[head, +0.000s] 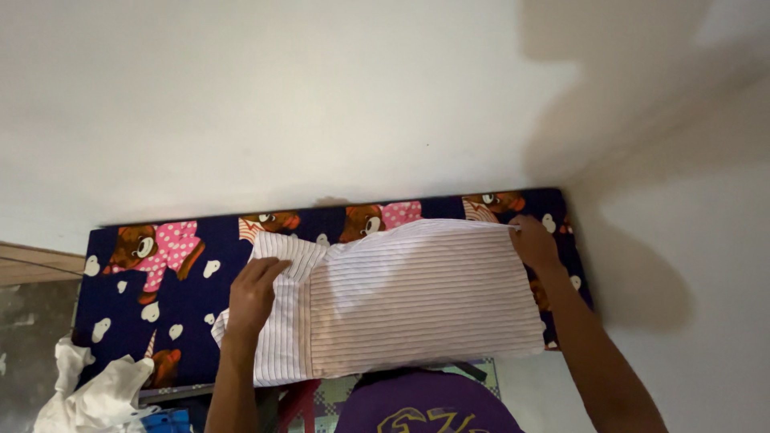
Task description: The person folds a striped shirt by hand on a patterned surface, smoothing the fabric and folding the sleeves and body inward.
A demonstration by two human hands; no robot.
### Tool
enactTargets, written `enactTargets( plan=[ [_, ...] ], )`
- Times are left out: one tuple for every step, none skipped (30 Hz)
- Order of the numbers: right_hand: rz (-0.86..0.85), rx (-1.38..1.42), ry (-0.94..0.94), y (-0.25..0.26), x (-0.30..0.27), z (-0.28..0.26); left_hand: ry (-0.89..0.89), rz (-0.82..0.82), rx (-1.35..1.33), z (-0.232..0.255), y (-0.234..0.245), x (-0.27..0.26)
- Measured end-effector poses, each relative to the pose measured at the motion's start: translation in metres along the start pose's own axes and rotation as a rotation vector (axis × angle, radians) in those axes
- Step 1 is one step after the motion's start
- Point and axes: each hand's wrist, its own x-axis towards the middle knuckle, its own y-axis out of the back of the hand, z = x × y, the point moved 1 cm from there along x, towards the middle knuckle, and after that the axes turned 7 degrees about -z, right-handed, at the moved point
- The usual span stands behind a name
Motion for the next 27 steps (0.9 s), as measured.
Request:
enactTargets(
  plan=[
    [0.008,0.035,-0.004,0.001,-0.008,-0.001,0.020,-0.006,-0.012,0.003,0.000,-0.008],
    [0.016,0.070,-0.007,0.001,-0.016,-0.002,0.040,-0.010,-0.023,0.005,0.000,-0.016],
    [0.025,0.105,-0.010,0.001,-0.023,-0.003,0.060,-0.014,-0.034,0.006,-0.001,-0.025],
    [0.057,0.124,0.021,0.001,-0.029,-0.003,0.070,-0.021,-0.046,0.008,-0.002,-0.033],
    [0.089,0.142,0.053,0.000,-0.034,-0.003,0.080,-0.028,-0.059,0.009,-0.004,-0.041],
    [0.120,0.161,0.084,-0.001,-0.041,-0.003,0.091,-0.036,-0.072,0.012,-0.007,-0.050],
    [0.116,0.171,0.069,-0.002,-0.048,-0.003,0.100,-0.034,-0.067,0.014,-0.011,-0.059],
    [0.117,0.181,0.056,-0.004,-0.053,-0.003,0.106,-0.030,-0.062,0.016,-0.014,-0.065],
    [0.117,0.192,0.043,-0.005,-0.057,-0.004,0.113,-0.026,-0.056,0.018,-0.017,-0.071],
    [0.115,0.192,0.028,-0.007,-0.062,-0.004,0.144,-0.033,-0.081,0.019,-0.019,-0.079],
    [0.114,0.192,0.012,-0.009,-0.067,-0.004,0.175,-0.039,-0.106,0.020,-0.021,-0.086],
    [0.114,0.193,-0.004,-0.011,-0.071,-0.003,0.205,-0.045,-0.131,0.022,-0.023,-0.091],
    [0.117,0.206,-0.006,-0.013,-0.074,-0.001,0.218,-0.039,-0.144,0.024,-0.025,-0.096],
    [0.120,0.219,-0.011,-0.017,-0.078,0.001,0.231,-0.035,-0.158,0.026,-0.028,-0.101],
    [0.123,0.232,-0.015,-0.021,-0.081,0.004,0.244,-0.031,-0.173,0.028,-0.030,-0.106],
    [0.132,0.228,0.003,-0.025,-0.086,0.007,0.239,-0.036,-0.169,0.031,-0.032,-0.113],
    [0.141,0.224,0.021,-0.029,-0.090,0.011,0.233,-0.042,-0.166,0.033,-0.033,-0.119],
    [0.153,0.221,0.042,-0.032,-0.091,0.013,0.224,-0.044,-0.162,0.033,-0.035,-0.122],
    [0.151,0.222,0.042,-0.034,-0.090,0.015,0.237,-0.056,-0.156,0.034,-0.037,-0.125],
    [0.146,0.223,0.041,-0.037,-0.092,0.018,0.251,-0.071,-0.151,0.035,-0.038,-0.130],
    [0.141,0.224,0.039,-0.038,-0.094,0.020,0.265,-0.086,-0.146,0.034,-0.039,-0.135],
    [0.145,0.221,0.057,-0.039,-0.096,0.022,0.256,-0.085,-0.159,0.033,-0.041,-0.137],
    [0.150,0.219,0.075,-0.040,-0.099,0.023,0.247,-0.083,-0.173,0.031,-0.042,-0.140],
    [0.152,0.217,0.092,-0.040,-0.103,0.023,0.240,-0.083,-0.187,0.029,-0.042,-0.145],
    [0.143,0.221,0.090,-0.040,-0.108,0.023,0.263,-0.105,-0.157,0.028,-0.043,-0.149],
    [0.138,0.226,0.091,-0.040,-0.110,0.022,0.282,-0.124,-0.126,0.026,-0.044,-0.150],
    [0.134,0.231,0.092,-0.040,-0.111,0.020,0.301,-0.142,-0.094,0.025,-0.045,-0.151]
  ],
)
